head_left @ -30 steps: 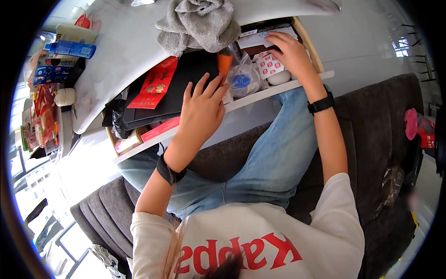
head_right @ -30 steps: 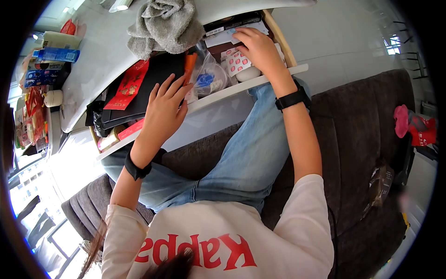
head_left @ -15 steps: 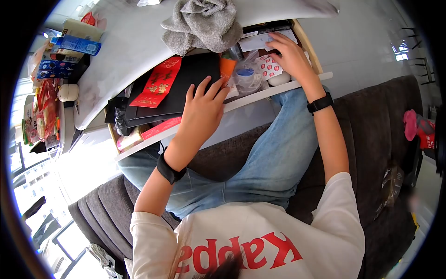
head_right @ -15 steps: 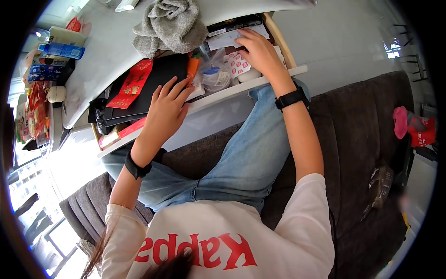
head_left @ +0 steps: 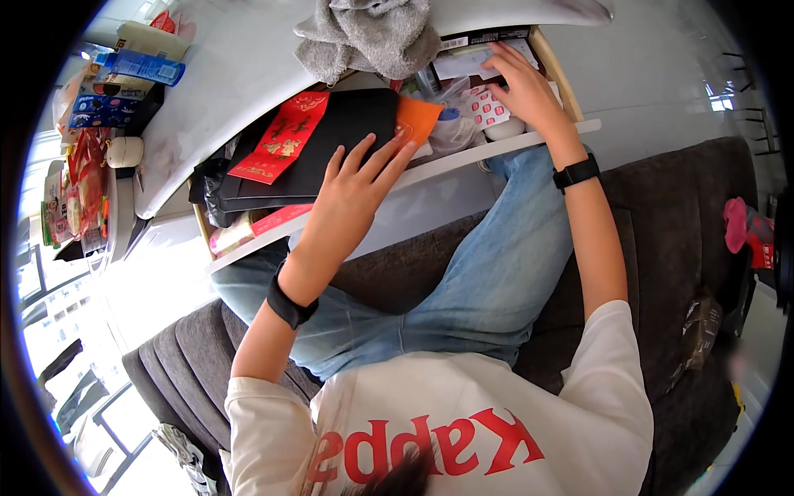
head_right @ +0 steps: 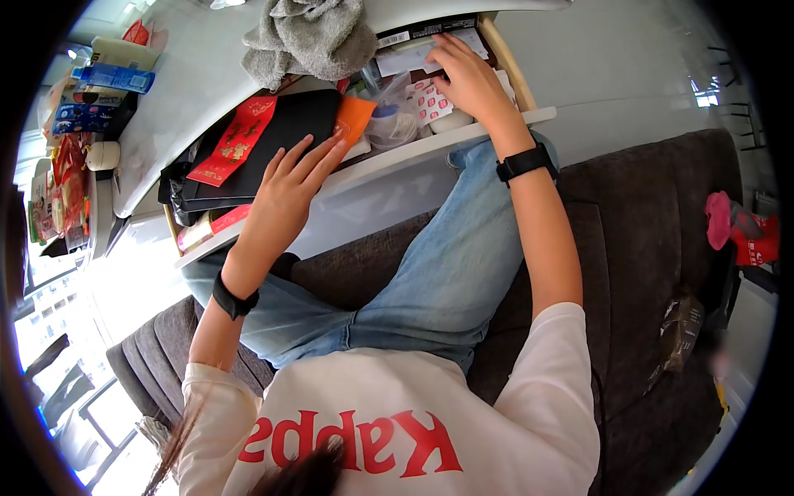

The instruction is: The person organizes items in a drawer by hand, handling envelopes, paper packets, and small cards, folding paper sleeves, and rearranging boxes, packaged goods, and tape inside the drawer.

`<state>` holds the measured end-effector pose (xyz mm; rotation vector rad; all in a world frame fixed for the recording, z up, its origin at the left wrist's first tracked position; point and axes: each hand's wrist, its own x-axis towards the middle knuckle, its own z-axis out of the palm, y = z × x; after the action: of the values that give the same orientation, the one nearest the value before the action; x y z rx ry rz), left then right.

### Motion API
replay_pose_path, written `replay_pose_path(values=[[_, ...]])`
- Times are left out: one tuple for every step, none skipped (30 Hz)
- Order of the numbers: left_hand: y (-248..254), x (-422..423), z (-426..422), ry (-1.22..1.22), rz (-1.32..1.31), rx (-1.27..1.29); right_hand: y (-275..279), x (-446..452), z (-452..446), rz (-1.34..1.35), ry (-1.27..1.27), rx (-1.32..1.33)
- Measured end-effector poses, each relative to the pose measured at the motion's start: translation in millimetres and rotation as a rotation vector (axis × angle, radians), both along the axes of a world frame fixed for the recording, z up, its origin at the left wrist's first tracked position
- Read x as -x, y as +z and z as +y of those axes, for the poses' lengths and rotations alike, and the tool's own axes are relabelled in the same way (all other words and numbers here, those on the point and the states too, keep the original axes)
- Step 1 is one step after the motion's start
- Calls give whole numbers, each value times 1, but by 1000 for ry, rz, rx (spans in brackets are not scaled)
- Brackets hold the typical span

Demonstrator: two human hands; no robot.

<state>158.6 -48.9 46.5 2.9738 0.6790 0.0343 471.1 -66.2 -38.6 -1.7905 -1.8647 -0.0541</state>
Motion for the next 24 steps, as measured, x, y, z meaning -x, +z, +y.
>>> replay_pose_path(values=[[2,3,0,-5,14,7,0,-1,0,2,7,-3],[5,5,0,-10,28,14,0,-1,1,-11,19,-18],[7,8,0,-11,23,28,-1,-2,3,-23,30,-32],[9,11,0,-13,19,41,-1,-3,3,-34,40,-47],[11,14,0,-15,15,54,-2,-4,3,-29,32,-42],[12,16,-1,-7,2,59,-4,-4,4,-23,25,-36],[13,18,-2,1,-11,64,-5,-5,4,-18,17,-30],[13,20,-3,9,-24,70,-5,-5,4,-11,18,-37],[14,22,-4,12,-23,61,-6,-5,5,-5,20,-43],[16,23,-4,15,-22,53,-5,-5,5,0,23,-48],[17,23,-4,19,-22,45,-5,-5,5,2,20,-39],[16,24,-3,16,-24,59,-4,-5,5,5,18,-30],[15,25,-3,13,-25,73,-3,-5,5,7,16,-21],[15,26,-2,11,-27,87,-3,-4,6,5,9,-11],[18,25,0,26,-36,135,-3,-4,6,2,3,-2],[22,22,2,39,-44,182,-4,-4,6,0,-5,7],[25,20,4,52,-53,231,-4,-4,7,-9,6,-14],[24,18,5,46,-45,228,-4,-4,7,-17,16,-37],[21,16,6,38,-38,224,-4,-5,7,-27,26,-60],[19,13,8,30,-32,219,-3,-5,6,-30,23,-37],[15,10,8,43,-35,196,1,-3,1,-32,21,-14],[9,7,6,59,-38,172,4,0,-2,-35,22,9],[4,5,5,76,-40,150,9,1,-6,-2,27,42],[1,4,5,95,-53,134,23,4,-11,34,28,76]])
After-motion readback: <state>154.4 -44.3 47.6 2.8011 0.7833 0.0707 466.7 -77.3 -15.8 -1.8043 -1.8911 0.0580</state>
